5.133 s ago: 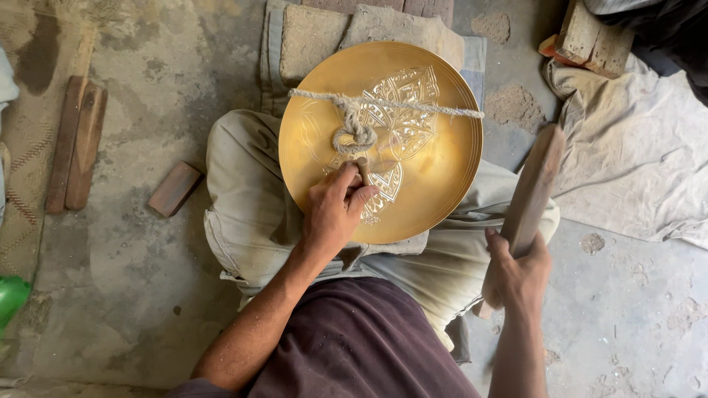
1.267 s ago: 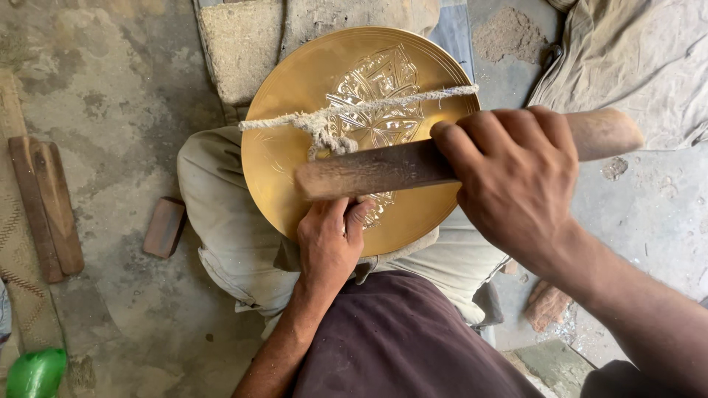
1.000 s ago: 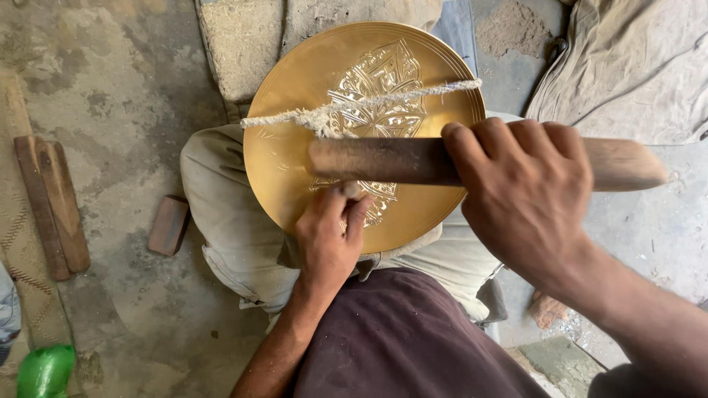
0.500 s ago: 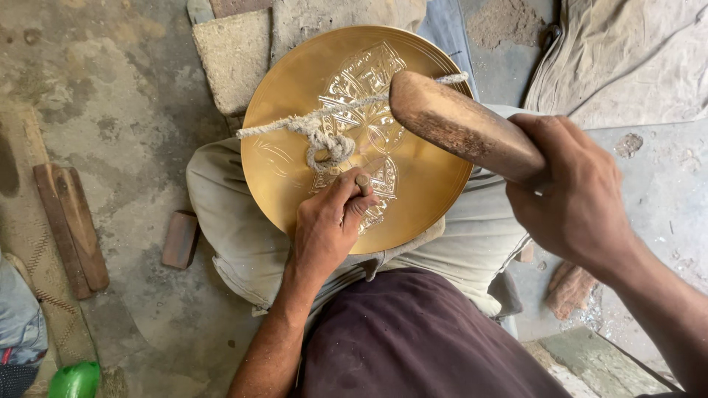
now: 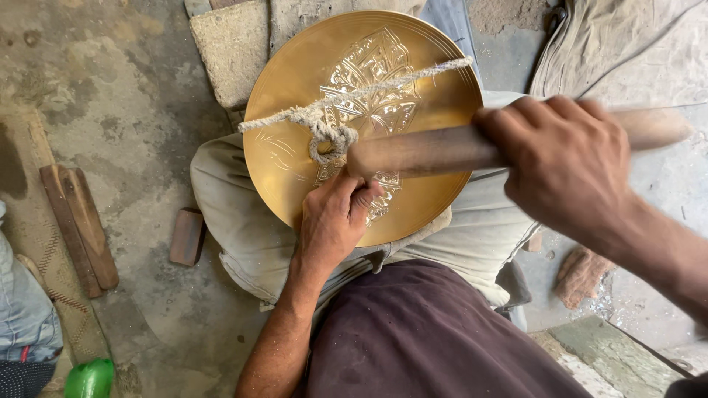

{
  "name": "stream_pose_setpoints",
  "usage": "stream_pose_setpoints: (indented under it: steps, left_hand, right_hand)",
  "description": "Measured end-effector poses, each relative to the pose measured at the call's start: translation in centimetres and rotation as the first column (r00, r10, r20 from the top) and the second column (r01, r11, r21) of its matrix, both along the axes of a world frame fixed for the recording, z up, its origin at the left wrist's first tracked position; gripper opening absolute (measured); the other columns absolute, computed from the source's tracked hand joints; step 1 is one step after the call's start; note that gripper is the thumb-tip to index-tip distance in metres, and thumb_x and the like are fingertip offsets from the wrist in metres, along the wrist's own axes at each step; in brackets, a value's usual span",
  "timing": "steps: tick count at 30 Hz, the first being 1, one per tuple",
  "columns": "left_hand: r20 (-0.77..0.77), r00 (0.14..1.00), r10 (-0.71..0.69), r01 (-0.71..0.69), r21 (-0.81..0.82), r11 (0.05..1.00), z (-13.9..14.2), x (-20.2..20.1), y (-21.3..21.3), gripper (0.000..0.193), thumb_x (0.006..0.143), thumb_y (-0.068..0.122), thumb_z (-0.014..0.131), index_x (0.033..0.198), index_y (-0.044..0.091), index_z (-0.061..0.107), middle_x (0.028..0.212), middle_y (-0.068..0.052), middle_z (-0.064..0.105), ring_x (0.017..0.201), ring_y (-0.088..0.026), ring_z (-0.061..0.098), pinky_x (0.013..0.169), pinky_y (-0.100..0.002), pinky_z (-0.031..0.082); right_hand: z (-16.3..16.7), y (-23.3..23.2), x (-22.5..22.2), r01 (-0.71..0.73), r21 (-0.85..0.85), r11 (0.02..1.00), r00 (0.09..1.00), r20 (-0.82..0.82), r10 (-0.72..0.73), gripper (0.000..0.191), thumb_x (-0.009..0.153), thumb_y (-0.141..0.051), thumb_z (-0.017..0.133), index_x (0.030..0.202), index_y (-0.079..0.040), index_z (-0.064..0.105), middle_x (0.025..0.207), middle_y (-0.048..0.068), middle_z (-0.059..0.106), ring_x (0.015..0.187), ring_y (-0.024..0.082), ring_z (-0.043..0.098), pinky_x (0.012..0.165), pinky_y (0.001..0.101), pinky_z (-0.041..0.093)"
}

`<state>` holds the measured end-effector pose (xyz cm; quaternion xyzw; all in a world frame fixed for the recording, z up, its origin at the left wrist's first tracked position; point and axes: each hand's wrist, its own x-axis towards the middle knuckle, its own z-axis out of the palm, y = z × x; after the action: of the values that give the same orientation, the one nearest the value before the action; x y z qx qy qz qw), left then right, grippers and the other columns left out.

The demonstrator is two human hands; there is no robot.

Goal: The person sits on the floor with a brass plate resting on their lap and hammers a small punch against the plate's surface to deepen a decorative embossed pattern, repositioning the punch across the design and rotating the plate as they work.

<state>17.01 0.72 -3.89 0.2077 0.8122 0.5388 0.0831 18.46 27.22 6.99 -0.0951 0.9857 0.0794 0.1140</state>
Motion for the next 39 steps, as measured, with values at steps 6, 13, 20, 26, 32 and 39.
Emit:
stream_pose_setpoints:
  steps: [6, 13, 20, 26, 32, 39]
  left_hand:
    - [-0.02, 1.0, -0.012, 0.012, -0.025, 1.0, -0.3, 0.0, -0.2, 0.023, 0.103, 0.025, 0.064, 0.116, 0.007, 0.059, 0.089, -0.005, 0.07, 0.078, -0.023, 0.074, 0.065, -0.037, 0.057]
    - [-0.021, 1.0, -0.002, 0.0, -0.078, 0.997, -0.2, 0.1, -0.4, 0.021, 0.105, 0.027, 0.064, 0.116, 0.009, 0.06, 0.091, -0.007, 0.07, 0.079, -0.024, 0.074, 0.064, -0.039, 0.056]
    - [-0.076, 0.997, 0.01, -0.014, -0.051, 0.999, 0.0, 0.0, -0.4, 0.02, 0.104, 0.023, 0.064, 0.119, 0.01, 0.06, 0.096, -0.008, 0.071, 0.084, -0.028, 0.074, 0.066, -0.041, 0.056]
    - [-0.041, 0.999, 0.005, -0.006, -0.039, 0.999, 0.2, 0.0, -0.5, 0.015, 0.106, 0.022, 0.065, 0.114, 0.011, 0.058, 0.095, -0.006, 0.07, 0.084, -0.026, 0.074, 0.068, -0.041, 0.056]
    - [-0.043, 0.999, 0.019, -0.02, -0.019, 1.0, 0.2, -0.1, -0.6, 0.016, 0.105, 0.021, 0.065, 0.112, 0.009, 0.058, 0.094, -0.006, 0.069, 0.082, -0.026, 0.073, 0.067, -0.041, 0.055]
    - [-0.051, 0.998, 0.036, -0.035, 0.016, 0.999, -0.4, 0.0, -0.8, 0.013, 0.106, 0.019, 0.065, 0.111, 0.007, 0.06, 0.096, -0.007, 0.071, 0.085, -0.022, 0.074, 0.069, -0.036, 0.059]
  right_hand:
    - [-0.1, 0.1, 0.6, 0.136, -0.422, 0.896, 0.986, -0.029, -0.163, 0.042, 0.087, 0.008, 0.056, 0.127, 0.003, 0.063, 0.105, 0.02, 0.07, 0.084, 0.031, 0.069, 0.062, 0.0422, 0.061]
    - [-0.1, -0.4, 1.5, 0.209, -0.449, 0.869, 0.955, -0.096, -0.28, 0.04, 0.09, -0.001, 0.061, 0.13, -0.002, 0.06, 0.104, 0.015, 0.068, 0.082, 0.025, 0.066, 0.066, 0.0404, 0.059]
    - [0.3, -0.6, 1.9, 0.051, -0.186, 0.981, 0.947, -0.304, -0.107, 0.026, 0.091, -0.005, 0.068, 0.116, -0.008, 0.062, 0.091, 0.008, 0.07, 0.072, 0.023, 0.067, 0.068, 0.0434, 0.056]
    - [0.5, -1.1, 2.3, 0.137, -0.219, 0.966, 0.951, -0.243, -0.191, 0.02, 0.096, -0.009, 0.068, 0.116, -0.008, 0.065, 0.093, 0.007, 0.07, 0.074, 0.023, 0.066, 0.07, 0.0436, 0.055]
    - [0.8, -1.5, 2.8, 0.126, -0.164, 0.978, 0.957, -0.24, -0.163, 0.023, 0.093, -0.008, 0.069, 0.116, -0.008, 0.068, 0.098, 0.009, 0.072, 0.076, 0.022, 0.065, 0.076, 0.0404, 0.051]
    - [1.0, -2.3, 3.5, 0.048, -0.005, 0.999, 0.962, -0.268, -0.047, 0.019, 0.096, -0.007, 0.07, 0.114, -0.005, 0.068, 0.093, 0.013, 0.075, 0.073, 0.027, 0.068, 0.072, 0.0467, 0.053]
